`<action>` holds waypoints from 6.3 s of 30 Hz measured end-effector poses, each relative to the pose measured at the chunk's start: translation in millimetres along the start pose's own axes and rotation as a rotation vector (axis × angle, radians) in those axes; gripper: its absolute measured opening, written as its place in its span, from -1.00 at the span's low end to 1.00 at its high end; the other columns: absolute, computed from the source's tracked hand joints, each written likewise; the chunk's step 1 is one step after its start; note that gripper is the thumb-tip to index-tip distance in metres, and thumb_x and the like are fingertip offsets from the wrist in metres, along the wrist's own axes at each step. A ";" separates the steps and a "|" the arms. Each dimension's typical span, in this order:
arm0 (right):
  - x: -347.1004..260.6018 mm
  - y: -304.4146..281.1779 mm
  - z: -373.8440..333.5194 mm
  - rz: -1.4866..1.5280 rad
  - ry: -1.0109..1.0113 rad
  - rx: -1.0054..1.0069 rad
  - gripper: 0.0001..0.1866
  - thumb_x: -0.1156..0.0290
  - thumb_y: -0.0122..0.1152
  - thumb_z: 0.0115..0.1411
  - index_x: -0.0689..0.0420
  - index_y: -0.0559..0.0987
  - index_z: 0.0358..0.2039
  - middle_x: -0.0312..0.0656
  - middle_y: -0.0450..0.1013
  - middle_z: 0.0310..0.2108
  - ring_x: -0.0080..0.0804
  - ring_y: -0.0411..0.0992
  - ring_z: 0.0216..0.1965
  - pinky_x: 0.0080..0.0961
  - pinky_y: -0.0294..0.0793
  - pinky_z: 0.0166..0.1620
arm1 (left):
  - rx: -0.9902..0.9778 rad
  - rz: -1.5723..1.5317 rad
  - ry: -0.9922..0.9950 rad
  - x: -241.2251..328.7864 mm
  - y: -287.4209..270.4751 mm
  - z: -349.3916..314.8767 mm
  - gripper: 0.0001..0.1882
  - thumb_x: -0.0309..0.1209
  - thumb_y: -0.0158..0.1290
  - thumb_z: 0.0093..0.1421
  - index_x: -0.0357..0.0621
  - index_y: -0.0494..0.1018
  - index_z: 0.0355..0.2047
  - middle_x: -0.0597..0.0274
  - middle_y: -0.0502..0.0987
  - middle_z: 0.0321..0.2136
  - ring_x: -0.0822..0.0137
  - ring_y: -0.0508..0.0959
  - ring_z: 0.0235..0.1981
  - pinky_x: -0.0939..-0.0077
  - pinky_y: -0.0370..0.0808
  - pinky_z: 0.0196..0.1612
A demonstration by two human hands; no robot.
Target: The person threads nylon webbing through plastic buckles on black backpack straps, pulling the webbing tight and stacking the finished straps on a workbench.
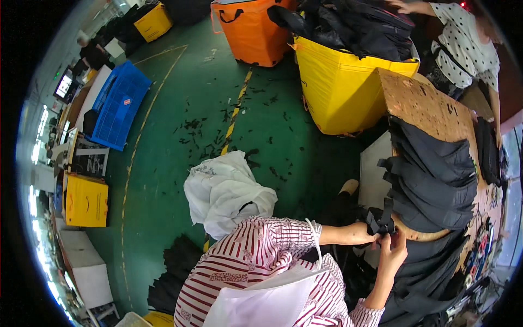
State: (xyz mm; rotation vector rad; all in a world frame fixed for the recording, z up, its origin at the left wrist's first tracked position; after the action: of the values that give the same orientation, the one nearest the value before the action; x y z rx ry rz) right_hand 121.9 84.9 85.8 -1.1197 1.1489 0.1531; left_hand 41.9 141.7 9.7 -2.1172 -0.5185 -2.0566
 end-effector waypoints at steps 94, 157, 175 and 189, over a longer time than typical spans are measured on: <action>5.5 -41.5 2.0 -0.173 -0.363 0.048 -0.87 0.58 0.15 0.12 0.13 0.50 -0.30 -0.20 0.45 -0.25 -0.31 0.37 -0.24 -0.41 0.32 -0.11 | 0.066 -0.371 -0.281 -41.3 9.2 35.8 -0.86 -0.39 0.08 0.24 -0.20 0.46 -0.28 0.41 0.38 -0.55 0.58 0.27 -0.65 0.66 0.21 -0.59; 21.8 -68.3 -27.9 -0.647 -0.235 -0.026 -0.44 0.33 0.37 -0.07 0.13 0.47 0.00 -0.19 0.46 -0.09 -0.23 0.37 -0.08 -0.33 0.25 -0.06 | 0.154 -0.321 -0.207 -10.6 -34.9 24.3 -0.74 -0.30 0.07 0.26 -0.21 0.45 -0.14 0.23 0.51 -0.33 0.59 0.30 -0.63 0.72 0.26 -0.53; 18.7 36.1 -19.7 0.025 -0.069 -0.139 -0.74 0.45 0.34 -0.04 0.24 0.45 -0.38 -0.03 0.42 -0.44 -0.07 0.41 -0.28 -0.24 0.39 -0.22 | 0.095 -1.147 -0.072 4.0 -30.1 45.5 -0.65 -0.14 -0.21 0.37 -0.09 0.31 -0.01 0.14 0.50 -0.21 0.20 0.50 -0.13 0.18 0.43 0.04; 66.4 19.8 -22.7 0.496 0.169 0.061 -0.86 0.45 0.18 0.15 0.23 0.42 -0.43 -0.30 0.36 -0.58 -0.66 0.22 -0.54 -0.65 0.25 -0.46 | 0.185 -0.646 -0.038 32.8 -31.9 27.7 -0.65 -0.37 0.02 0.28 -0.23 0.30 0.02 0.16 0.53 -0.22 0.34 0.54 -0.21 0.44 0.43 -0.07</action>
State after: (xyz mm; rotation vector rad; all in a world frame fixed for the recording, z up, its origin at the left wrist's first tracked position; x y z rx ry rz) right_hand 125.9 49.2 22.3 -0.7863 1.5599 0.4094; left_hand 57.1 185.5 36.4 -2.0535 -1.4972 -2.1323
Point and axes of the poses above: each hand's wrist, its own z-axis towards the middle knuckle, its own y-axis out of the palm, x = y × z, the point moved 10 cm from there along z, towards the middle knuckle
